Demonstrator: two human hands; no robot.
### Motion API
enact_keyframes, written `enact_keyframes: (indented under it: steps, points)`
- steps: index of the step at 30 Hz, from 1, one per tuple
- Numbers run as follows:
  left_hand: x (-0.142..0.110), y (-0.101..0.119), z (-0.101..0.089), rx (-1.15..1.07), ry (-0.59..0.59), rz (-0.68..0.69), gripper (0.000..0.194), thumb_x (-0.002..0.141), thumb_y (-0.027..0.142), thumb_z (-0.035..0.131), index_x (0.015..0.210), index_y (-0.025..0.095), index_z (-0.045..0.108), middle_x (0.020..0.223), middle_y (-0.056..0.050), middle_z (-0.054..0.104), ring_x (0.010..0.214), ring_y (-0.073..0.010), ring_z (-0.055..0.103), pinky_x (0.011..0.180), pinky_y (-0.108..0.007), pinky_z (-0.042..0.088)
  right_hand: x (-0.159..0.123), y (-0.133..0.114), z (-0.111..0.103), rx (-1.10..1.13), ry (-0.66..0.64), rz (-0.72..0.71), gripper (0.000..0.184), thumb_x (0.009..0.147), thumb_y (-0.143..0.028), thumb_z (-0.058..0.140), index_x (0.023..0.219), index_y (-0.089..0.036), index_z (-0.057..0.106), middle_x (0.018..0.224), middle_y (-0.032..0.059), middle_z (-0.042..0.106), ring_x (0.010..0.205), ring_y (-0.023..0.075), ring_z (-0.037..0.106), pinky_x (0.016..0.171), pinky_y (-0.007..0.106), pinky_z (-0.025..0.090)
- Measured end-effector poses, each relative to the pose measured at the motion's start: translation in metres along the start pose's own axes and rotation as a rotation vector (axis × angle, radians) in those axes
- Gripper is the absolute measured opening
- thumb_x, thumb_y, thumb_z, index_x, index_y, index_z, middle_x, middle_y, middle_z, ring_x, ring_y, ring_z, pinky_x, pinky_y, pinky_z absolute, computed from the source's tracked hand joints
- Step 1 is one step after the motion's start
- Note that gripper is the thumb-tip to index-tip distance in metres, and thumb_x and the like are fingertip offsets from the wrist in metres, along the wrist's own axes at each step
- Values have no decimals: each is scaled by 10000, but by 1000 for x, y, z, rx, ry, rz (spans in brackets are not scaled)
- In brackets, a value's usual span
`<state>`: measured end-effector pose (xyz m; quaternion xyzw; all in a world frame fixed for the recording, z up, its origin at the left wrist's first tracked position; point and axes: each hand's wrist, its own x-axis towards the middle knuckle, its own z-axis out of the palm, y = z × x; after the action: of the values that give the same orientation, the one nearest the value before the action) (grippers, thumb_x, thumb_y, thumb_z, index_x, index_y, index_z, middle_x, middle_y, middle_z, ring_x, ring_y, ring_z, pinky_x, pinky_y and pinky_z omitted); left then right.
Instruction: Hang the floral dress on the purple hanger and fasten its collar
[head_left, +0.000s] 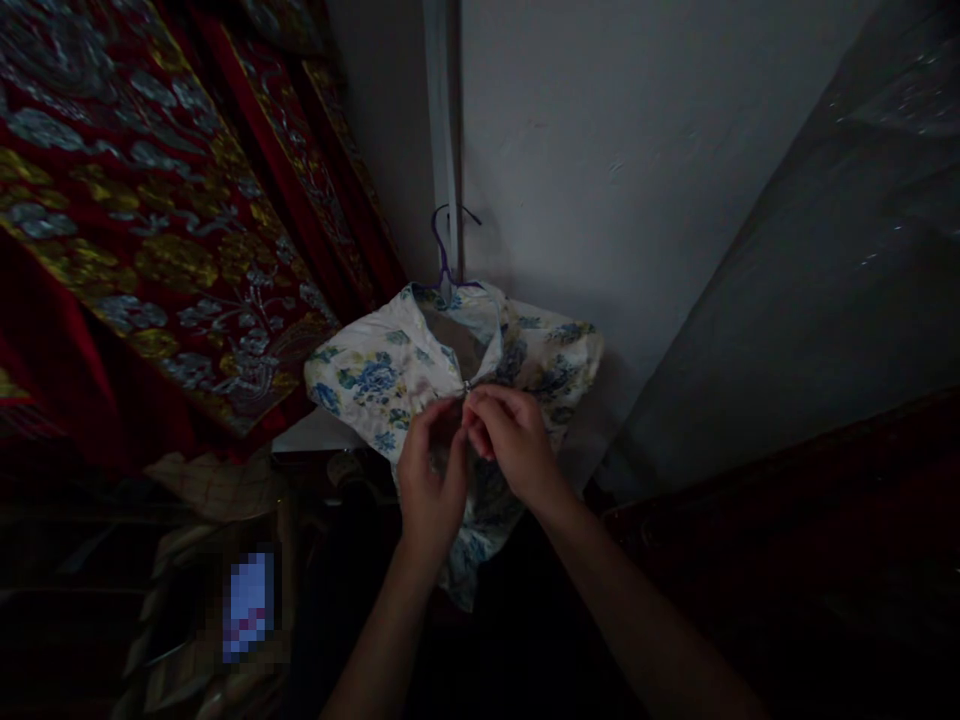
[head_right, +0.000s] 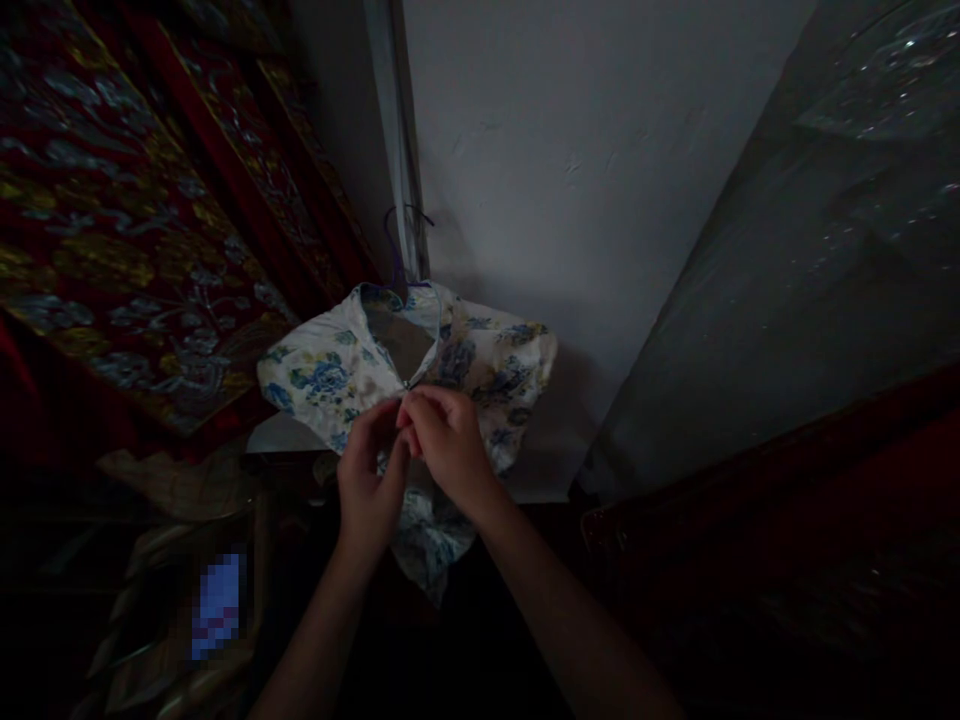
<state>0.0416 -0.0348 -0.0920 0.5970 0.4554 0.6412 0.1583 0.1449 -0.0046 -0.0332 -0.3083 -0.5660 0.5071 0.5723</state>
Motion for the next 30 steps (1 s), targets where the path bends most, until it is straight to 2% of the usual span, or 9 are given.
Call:
enact_keyframes:
  steps: [2,5,7,10,13,17,24,26,30]
  points:
    - [27,8,3,61,5,97,224,969,276,528,1167,187,580,1122,-93,657,1044,-211,636,932,-327,489,-2,-4,2,-18,-23,-21,270,822,-316,536,576,-203,548,413,-76,419,351,66,356,376,205,253]
    - [46,14,7,120,-37,191,106,981,257,501,925,199,570,861,-24,623,831,-171,602,775,-276,463,-1,-3,1,-40,-13,-54,260,824,-292,525,581,-204,546,411,-80,407,351,68,352,378,209,244]
    - [47,12,8,101,-67,221,133,996,247,479,884,206,538,806,-4,582,772,-158,569,730,-265,437,2,1,-3,-64,10,-75,255,819,-289,523,581,-203,547,413,-79,410,354,70,354,381,210,247]
    - [40,5,9,59,-91,199,128,1023,246,431,939,210,521,837,-8,559,785,-158,556,735,-266,430,8,13,-10,-113,63,-76,245,792,-280,535,560,-198,539,418,-73,424,367,69,363,390,209,253]
    - [33,-5,9,66,-104,177,105,1028,236,427,970,209,510,867,-19,553,814,-164,551,757,-276,428,9,23,-13,-100,80,-16,260,775,-296,547,536,-196,528,409,-72,415,360,63,349,383,209,232]
    - [33,-12,10,108,-106,244,104,1020,209,427,955,210,508,877,-29,554,843,-177,553,784,-293,430,5,23,-11,25,46,69,285,779,-341,565,534,-198,526,389,-85,381,338,54,304,368,206,202]
    - [39,-11,8,122,-41,302,95,1011,194,455,977,199,543,898,-35,592,852,-172,573,779,-287,436,7,19,-9,23,71,117,285,732,-347,586,500,-196,520,359,-86,370,323,46,283,365,202,193]
    - [40,-10,5,123,-63,301,88,1002,203,485,960,196,562,900,-39,608,863,-176,581,791,-291,440,5,22,-10,65,87,137,280,731,-347,587,504,-199,517,355,-91,356,318,47,267,364,205,189]
    - [48,1,-1,53,-114,205,122,997,285,528,956,191,595,885,-30,634,849,-169,607,795,-285,457,-1,22,-13,54,56,86,286,778,-336,573,531,-203,517,392,-88,370,335,57,283,373,216,195]
